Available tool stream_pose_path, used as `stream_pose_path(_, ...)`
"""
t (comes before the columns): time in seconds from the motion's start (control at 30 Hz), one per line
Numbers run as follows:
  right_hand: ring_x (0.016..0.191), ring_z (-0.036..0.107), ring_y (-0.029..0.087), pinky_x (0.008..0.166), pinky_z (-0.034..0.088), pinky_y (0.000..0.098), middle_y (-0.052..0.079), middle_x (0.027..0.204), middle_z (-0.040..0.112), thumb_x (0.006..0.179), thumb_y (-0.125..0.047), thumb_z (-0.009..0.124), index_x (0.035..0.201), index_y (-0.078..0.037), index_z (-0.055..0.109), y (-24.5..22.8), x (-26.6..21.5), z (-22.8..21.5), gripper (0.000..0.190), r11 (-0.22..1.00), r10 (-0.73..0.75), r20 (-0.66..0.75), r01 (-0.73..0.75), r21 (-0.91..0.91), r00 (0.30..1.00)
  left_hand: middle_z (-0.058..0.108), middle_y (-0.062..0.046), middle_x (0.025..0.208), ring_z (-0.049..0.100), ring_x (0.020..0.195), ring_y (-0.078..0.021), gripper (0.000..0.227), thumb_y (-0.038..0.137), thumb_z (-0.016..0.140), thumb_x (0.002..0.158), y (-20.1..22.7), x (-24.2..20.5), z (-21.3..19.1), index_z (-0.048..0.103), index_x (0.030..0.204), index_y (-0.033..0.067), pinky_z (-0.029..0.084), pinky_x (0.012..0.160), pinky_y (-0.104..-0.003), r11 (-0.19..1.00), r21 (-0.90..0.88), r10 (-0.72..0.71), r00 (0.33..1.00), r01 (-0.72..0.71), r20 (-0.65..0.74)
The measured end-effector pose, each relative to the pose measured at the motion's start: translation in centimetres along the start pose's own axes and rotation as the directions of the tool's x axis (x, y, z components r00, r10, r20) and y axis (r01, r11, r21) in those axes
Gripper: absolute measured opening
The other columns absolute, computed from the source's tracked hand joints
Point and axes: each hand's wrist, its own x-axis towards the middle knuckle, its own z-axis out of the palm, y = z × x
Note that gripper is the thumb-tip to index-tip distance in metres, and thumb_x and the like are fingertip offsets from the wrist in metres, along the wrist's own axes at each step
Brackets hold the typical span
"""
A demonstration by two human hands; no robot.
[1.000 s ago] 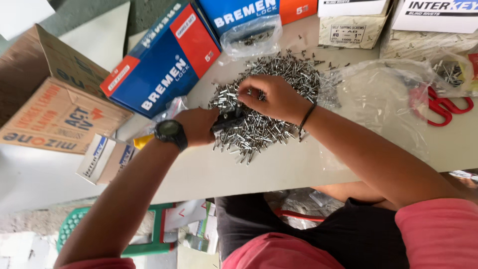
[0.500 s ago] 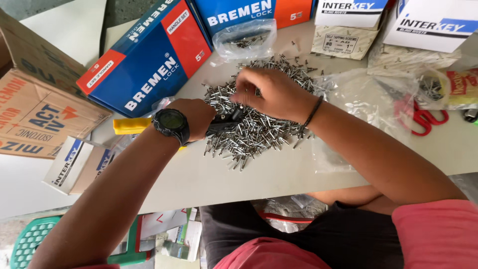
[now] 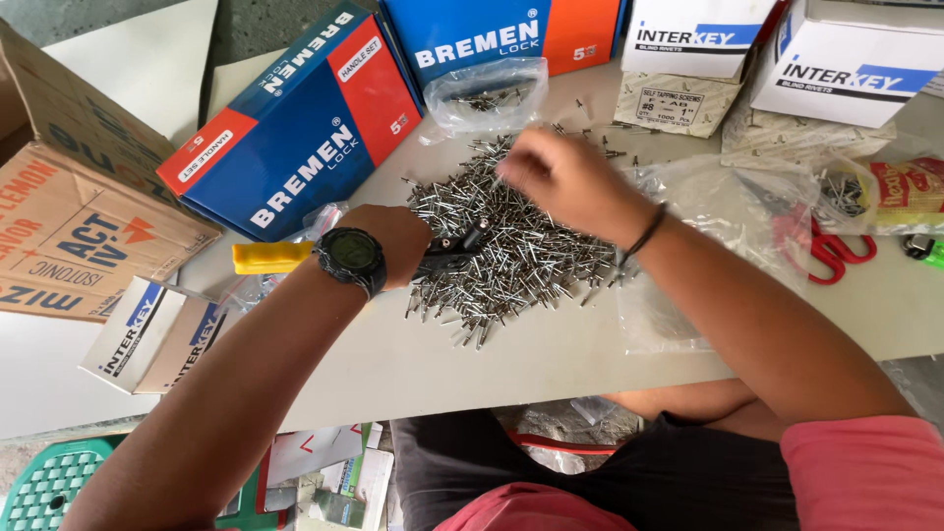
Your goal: The person uses a yellow-handled bolt cutter to repeatedly cut individual metal rivets from a large pile on a table. The person picks up each rivet, positions it in the cutter, and snips it, then places the cut piece back onto the pile.
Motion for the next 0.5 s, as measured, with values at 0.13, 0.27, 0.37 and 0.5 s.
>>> stream_pose_path(0.13, 0.068, 0.048, 0.013, 0.058, 0.041, 0.0262, 0.004, 0.081, 0.054, 0.112, -0.016, 0.06, 0.103, -0.002, 0.058, 1.0, 4.1, -2.5, 0.016, 0.966, -0.245, -0.401, 0.185, -0.183, 0.883, 0.073, -0.008, 0.095, 0.073, 0.088, -0.0348, 0.023, 0.009, 0.058, 0.086, 0.8, -0.5, -1.8, 0.067, 0.107, 0.0139, 0.059, 0.064, -0.044, 0.996, 0.007, -0.086, 0.959, 0.087, 0.271)
stream_pose_path(0.27, 0.086, 0.059, 0.014, 0.075, 0.053, 0.0252, 0.003, 0.099, 0.063, 0.107, -0.021, 0.06, 0.112, -0.007, 0.062, 3.3, 7.9, -2.2, 0.014, 0.987, -0.081, -0.338, 0.027, -0.16, 0.938, 0.072, -0.01, 0.098, 0.071, 0.09, -0.0349, 0.038, 0.024, 0.068, 0.079, -0.2, -1.2, 1.1, 0.06, 0.114, 0.0144, 0.056, 0.065, -0.046, 0.979, -0.165, -0.082, 0.975, 0.118, 0.208)
stream_pose_path(0.37, 0.086, 0.066, 0.018, 0.078, 0.058, 0.0287, 0.006, 0.113, 0.067, 0.104, -0.024, 0.06, 0.136, -0.006, 0.051, 2.2, 6.2, -2.0, 0.038, 0.911, 0.279, -0.154, -0.312, -0.27, 0.948, 0.071, -0.013, 0.099, 0.07, 0.093, -0.0409, 0.037, 0.029, 0.068, 0.08, -0.2, -1.9, 1.2, 0.057, 0.111, 0.0146, 0.056, 0.067, -0.051, 0.971, -0.211, -0.082, 0.986, 0.112, 0.148)
stream_pose_path(0.5, 0.105, 0.066, 0.045, 0.092, 0.052, 0.0545, 0.025, 0.107, 0.07, 0.094, -0.026, 0.072, 0.124, -0.002, 0.068, 0.7, 1.0, -0.9, 0.038, 0.936, 0.169, 0.24, -0.079, -0.344, 0.956, 0.076, -0.018, 0.1, 0.073, 0.107, -0.0414, 0.04, 0.029, 0.069, 0.08, 0.0, -2.5, 0.0, 0.065, 0.116, 0.0126, 0.058, 0.089, -0.055, 0.966, -0.251, -0.036, 0.992, 0.066, 0.122)
